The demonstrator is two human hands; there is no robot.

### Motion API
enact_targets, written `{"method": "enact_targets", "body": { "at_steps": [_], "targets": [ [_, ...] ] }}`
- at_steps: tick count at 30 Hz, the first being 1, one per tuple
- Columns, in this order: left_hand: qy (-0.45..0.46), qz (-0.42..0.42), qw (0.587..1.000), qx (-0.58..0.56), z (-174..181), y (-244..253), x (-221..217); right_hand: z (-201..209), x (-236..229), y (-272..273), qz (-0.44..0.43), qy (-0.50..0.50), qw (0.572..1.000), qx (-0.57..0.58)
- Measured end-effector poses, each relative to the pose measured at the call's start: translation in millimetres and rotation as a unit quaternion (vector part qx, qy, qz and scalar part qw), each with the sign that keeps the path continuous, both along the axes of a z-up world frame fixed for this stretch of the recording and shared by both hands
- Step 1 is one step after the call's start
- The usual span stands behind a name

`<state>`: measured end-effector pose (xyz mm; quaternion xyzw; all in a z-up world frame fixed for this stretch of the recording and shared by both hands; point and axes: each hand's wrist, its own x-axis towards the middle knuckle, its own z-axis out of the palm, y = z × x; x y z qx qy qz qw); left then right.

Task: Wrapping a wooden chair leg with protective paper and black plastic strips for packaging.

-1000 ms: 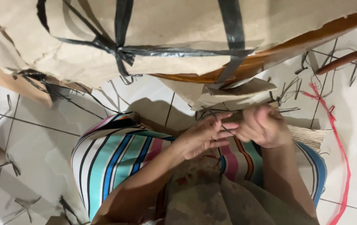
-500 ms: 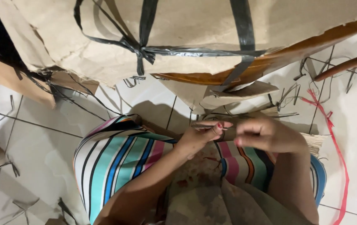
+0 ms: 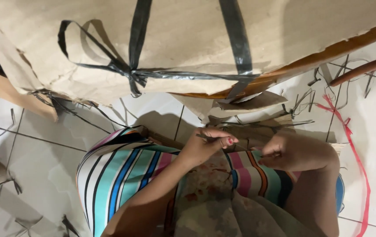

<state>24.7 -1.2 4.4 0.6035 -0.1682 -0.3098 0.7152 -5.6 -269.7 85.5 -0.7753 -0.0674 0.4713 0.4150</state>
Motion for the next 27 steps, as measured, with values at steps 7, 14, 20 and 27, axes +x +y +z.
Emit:
{"method": "enact_targets", "body": {
  "at_steps": [7, 14, 20, 27],
  "targets": [
    [0.011, 0.048, 0.997, 0.054, 10.3, -0.3, 11.1, 17.2, 13.3, 0.6, -0.091, 0.022, 0.953, -0.288],
    [0.033, 0.04, 0.997, 0.05, 7.1, -1.3, 13.2, 2.5, -1.9, -22.5, -0.188, -0.298, 0.869, 0.347],
    [0.018, 0.057, 0.998, -0.034, 8.3, -4.5, 12.5, 23.6, -1.9, -5.8, -0.184, -0.323, 0.899, 0.23],
    [-0.053, 0.084, 0.993, -0.064, 11.8, 9.6, 20.6, 46.6, -4.6, 10.6, -0.261, -0.182, 0.942, -0.107]
  ]
}}
